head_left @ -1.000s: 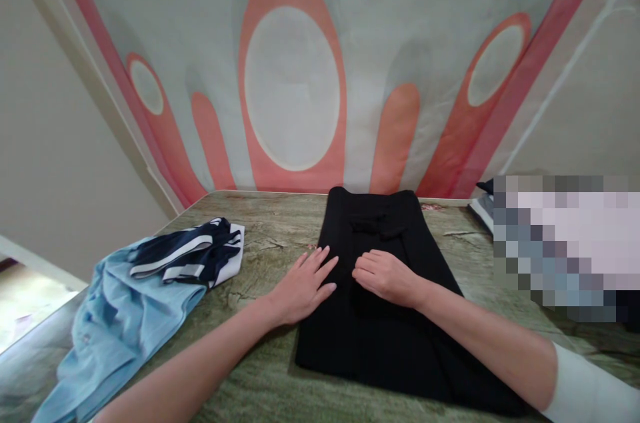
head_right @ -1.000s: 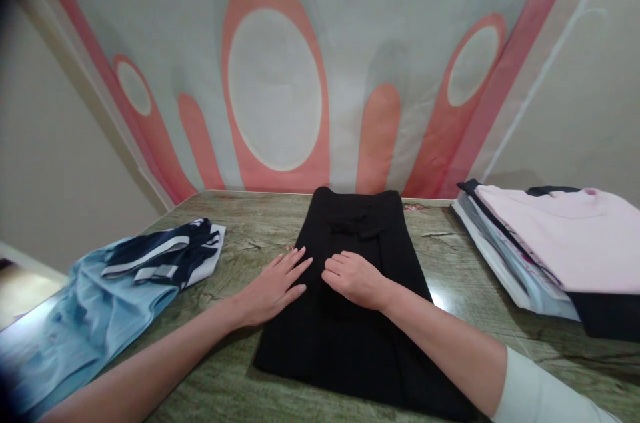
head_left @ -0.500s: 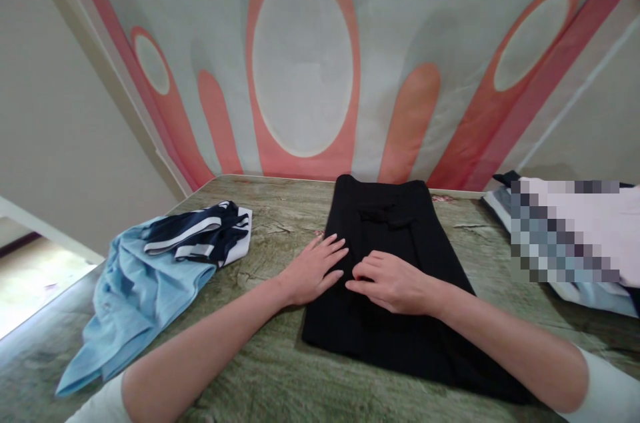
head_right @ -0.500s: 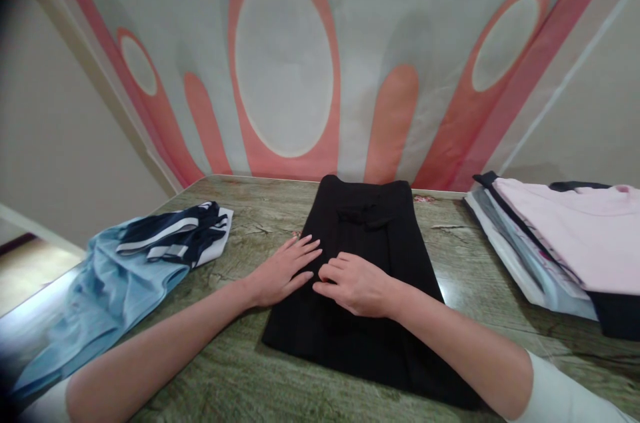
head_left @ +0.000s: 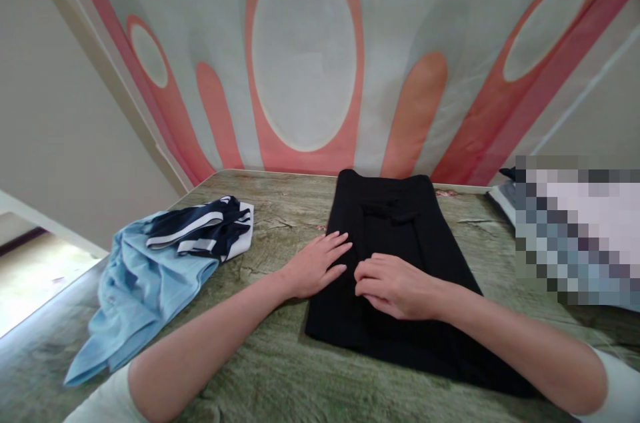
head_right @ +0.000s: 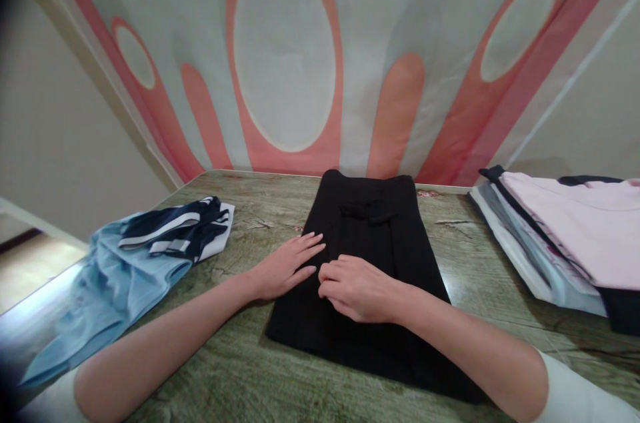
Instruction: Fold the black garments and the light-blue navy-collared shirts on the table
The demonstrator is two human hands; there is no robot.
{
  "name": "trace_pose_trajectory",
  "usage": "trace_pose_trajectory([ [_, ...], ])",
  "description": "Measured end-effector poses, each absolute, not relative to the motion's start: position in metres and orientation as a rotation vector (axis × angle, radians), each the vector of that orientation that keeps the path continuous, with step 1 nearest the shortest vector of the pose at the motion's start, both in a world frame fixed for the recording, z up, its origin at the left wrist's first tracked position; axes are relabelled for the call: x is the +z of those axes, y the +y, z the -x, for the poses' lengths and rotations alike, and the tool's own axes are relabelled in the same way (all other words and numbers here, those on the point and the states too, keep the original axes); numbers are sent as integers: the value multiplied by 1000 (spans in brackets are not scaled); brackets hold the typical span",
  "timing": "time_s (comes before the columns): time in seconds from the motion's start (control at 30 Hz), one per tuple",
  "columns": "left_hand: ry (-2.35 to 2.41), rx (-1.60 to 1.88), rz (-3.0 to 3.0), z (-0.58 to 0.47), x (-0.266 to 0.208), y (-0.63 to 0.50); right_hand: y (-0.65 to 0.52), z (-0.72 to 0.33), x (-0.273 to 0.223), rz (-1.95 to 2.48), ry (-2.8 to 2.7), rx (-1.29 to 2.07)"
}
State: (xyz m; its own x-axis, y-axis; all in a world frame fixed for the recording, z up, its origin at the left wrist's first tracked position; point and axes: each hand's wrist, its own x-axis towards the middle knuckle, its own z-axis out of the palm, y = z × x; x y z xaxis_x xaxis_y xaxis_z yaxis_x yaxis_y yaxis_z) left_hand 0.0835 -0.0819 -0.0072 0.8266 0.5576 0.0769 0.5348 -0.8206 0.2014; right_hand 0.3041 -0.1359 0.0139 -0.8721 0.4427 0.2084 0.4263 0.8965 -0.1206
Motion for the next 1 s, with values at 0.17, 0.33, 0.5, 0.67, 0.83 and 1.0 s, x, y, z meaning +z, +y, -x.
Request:
trace_pose_trajectory([
  [0.17, 853, 211, -2830, -83, -8, -82, -137, -302, 14, 651, -2902, 54],
  [0.33, 861, 202, -2825, -83, -7, -82, -137, -301, 21, 703, -2947, -23],
  [0.5, 863, 205, -2821, -84, -5, -83, -136, -300, 22, 706, -2946, 46],
  [0.67, 879, 205, -2822, -82, -3, -83, -142, -301, 25, 740, -2860, 405],
  [0.83, 873, 184, -2878, -83, 3, -84, -110, -318, 34, 872, -2629, 601],
  [1.0, 1057, 217, -2895, -101, 6, -78, -6, -363, 29, 1663, -2312, 177],
])
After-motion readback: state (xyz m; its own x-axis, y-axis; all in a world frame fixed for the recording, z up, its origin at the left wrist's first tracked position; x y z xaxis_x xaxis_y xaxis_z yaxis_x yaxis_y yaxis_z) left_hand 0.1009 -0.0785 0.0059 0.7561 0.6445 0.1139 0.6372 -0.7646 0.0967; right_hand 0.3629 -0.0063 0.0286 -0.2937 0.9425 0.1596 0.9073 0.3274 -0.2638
